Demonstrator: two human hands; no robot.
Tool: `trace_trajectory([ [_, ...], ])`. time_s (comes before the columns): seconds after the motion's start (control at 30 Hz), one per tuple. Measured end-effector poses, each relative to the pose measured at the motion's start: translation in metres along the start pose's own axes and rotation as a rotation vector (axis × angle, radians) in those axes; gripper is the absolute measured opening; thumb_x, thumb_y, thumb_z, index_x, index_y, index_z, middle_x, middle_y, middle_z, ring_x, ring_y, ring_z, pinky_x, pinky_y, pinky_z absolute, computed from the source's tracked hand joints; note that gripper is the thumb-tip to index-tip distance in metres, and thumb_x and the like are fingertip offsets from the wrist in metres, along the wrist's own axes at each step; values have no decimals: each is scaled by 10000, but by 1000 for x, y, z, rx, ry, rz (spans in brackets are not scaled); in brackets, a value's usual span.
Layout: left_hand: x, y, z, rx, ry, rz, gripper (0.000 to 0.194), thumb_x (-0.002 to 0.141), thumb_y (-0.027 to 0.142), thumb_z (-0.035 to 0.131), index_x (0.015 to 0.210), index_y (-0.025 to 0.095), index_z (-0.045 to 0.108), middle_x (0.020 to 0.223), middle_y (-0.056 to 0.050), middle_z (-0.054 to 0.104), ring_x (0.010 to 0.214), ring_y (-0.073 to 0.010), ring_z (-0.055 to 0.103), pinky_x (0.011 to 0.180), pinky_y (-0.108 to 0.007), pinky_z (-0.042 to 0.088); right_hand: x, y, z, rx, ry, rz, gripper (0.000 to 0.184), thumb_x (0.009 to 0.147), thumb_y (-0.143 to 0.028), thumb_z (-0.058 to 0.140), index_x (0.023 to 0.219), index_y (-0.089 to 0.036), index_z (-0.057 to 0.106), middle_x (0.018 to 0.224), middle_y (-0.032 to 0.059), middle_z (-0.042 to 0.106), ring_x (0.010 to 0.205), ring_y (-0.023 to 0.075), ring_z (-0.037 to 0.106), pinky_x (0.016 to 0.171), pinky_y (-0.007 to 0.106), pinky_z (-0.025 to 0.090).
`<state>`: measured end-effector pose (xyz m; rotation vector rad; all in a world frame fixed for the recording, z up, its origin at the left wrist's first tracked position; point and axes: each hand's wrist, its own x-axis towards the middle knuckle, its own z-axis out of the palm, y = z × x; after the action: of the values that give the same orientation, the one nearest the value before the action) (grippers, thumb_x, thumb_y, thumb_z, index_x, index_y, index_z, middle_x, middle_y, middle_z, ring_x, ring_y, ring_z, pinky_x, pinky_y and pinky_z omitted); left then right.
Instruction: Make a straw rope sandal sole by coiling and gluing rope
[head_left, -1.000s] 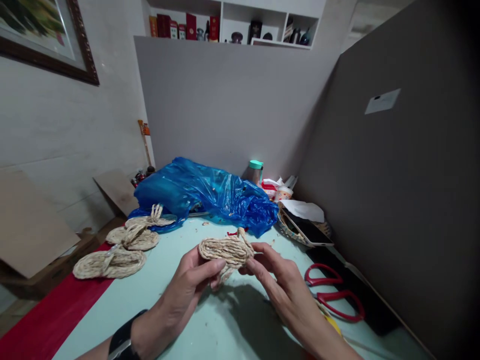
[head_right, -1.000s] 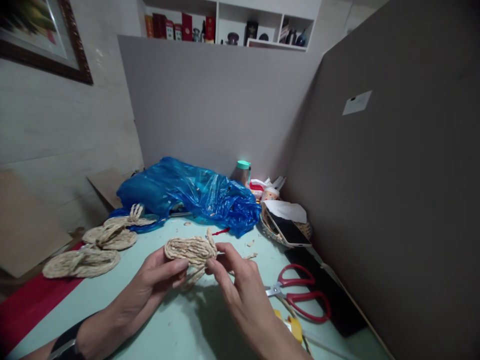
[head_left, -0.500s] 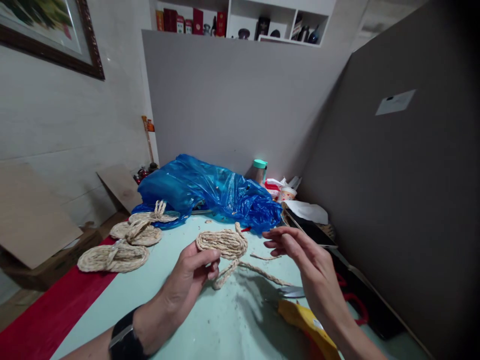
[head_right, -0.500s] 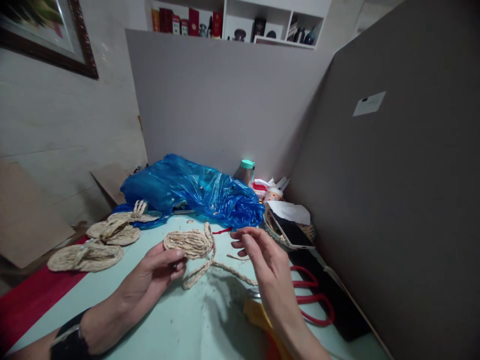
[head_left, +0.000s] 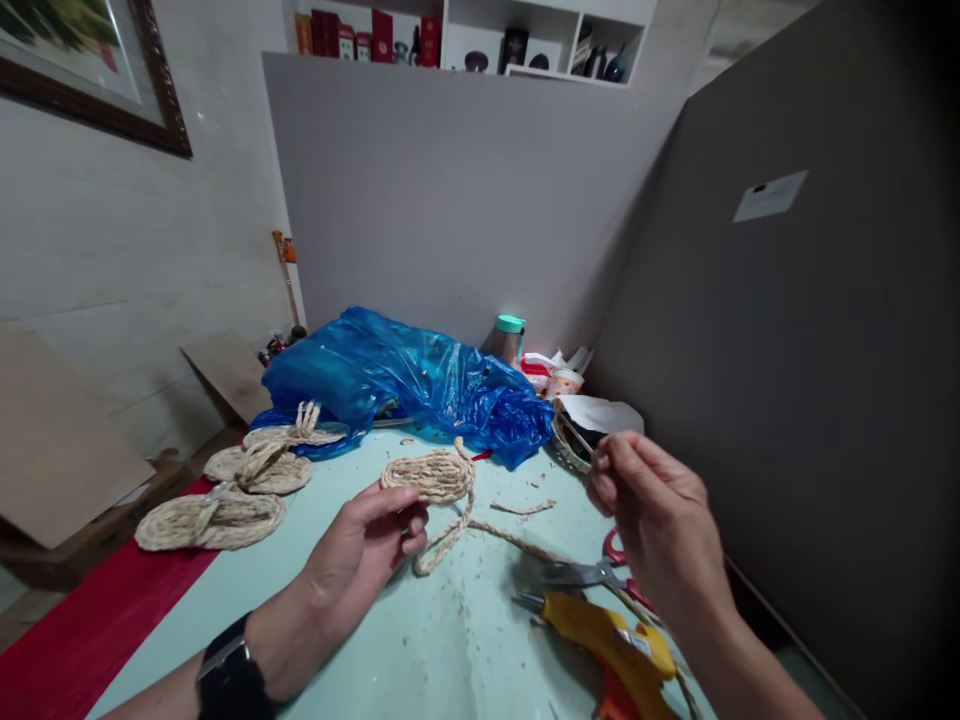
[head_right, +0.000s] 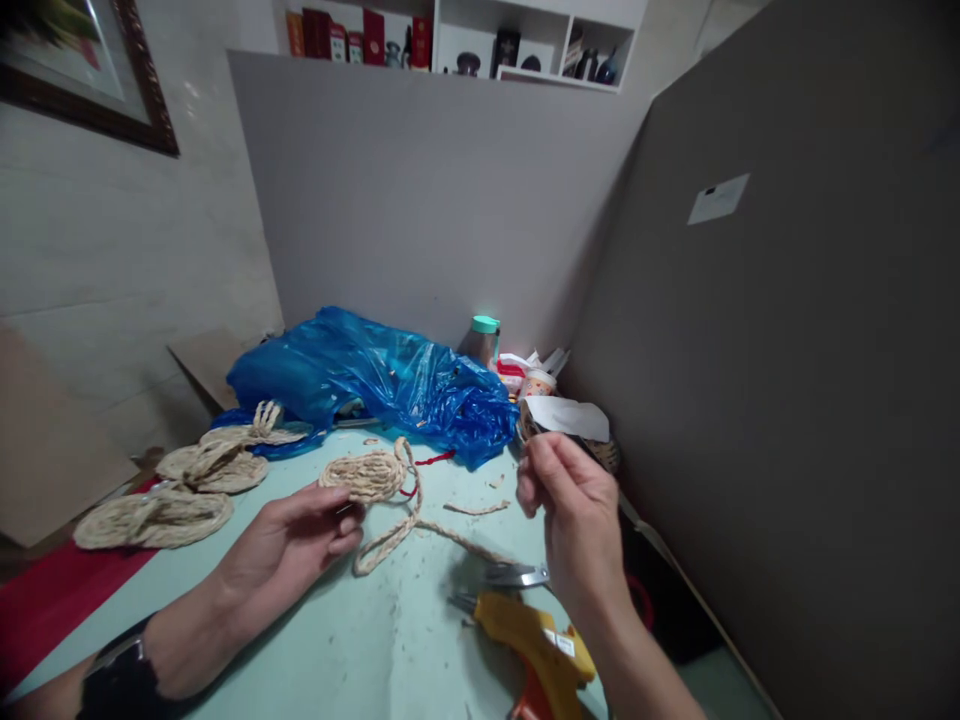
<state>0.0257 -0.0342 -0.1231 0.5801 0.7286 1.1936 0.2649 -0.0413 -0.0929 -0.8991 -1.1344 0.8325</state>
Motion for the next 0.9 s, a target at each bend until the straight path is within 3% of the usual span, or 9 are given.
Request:
trace_trajectory([
  [0.13,-1,-1,1,-8,-9,-34,43,736,108,662,715,117,625,681,-43,586,569,-123,488,479,-239,381,-9,10,9,-106,-143,82,495,933,-504,575,603,-187,387,502,-64,291,446,69,218,413,212,191],
  [0.27,-1,-3,1,5,-25,-32,48,732,122,691,721,120,644,699,-40,600,569,-121,493,479,-237,382,-16,7,16,-230,-266,74,557,934,-519,570,561,-189,320,494,-62,282,460,66,210,421,215,179],
  [0.37,-3,-4,2,29,-43,-28,76,724,132,737,735,122,663,709,-31,605,581,-115,499,488,-230,390,-17,2,18,-273,-376,52,483,962,-463,546,590,-171,447,512,-30,448,472,80,374,464,205,306],
  [0.43,-4,-4,2,47,-60,-29,93,722,146,762,755,121,679,691,-25,597,584,-111,493,496,-226,396,-17,-1,19,-274,-446,39,386,988,-420,510,711,-159,574,653,20,618,577,117,549,572,220,429],
  [0.5,-6,-5,3,62,-77,-31,109,725,158,775,788,118,696,673,-21,589,584,-107,481,503,-221,398,-17,-3,19,-268,-485,19,301,1001,-383,488,868,-158,637,833,50,688,713,145,637,683,242,484],
  [0.57,-6,-5,3,73,-85,-33,116,729,168,783,801,122,704,657,-18,584,582,-103,473,509,-217,399,-17,-3,20,-262,-488,-4,261,997,-362,490,940,-163,651,907,51,692,753,143,643,721,243,491],
  [0.63,-7,-5,3,78,-88,-36,114,730,178,788,792,130,705,654,-15,585,583,-102,474,520,-216,407,-18,-3,20,-263,-460,-14,251,988,-355,503,917,-168,655,855,36,686,705,129,610,676,230,474],
  [0.77,-6,-6,3,89,-89,-41,119,722,187,799,774,140,703,654,-8,577,588,-102,477,525,-215,419,-19,1,18,-283,-298,-26,370,973,-360,509,653,-175,504,560,-33,496,531,93,415,509,212,328],
  [0.9,-5,-5,3,105,-102,-37,151,718,198,803,821,137,709,690,-6,572,585,-97,459,498,-213,416,-17,3,14,-278,-214,-33,509,966,-412,522,545,-180,354,486,-48,383,485,78,303,477,225,267],
])
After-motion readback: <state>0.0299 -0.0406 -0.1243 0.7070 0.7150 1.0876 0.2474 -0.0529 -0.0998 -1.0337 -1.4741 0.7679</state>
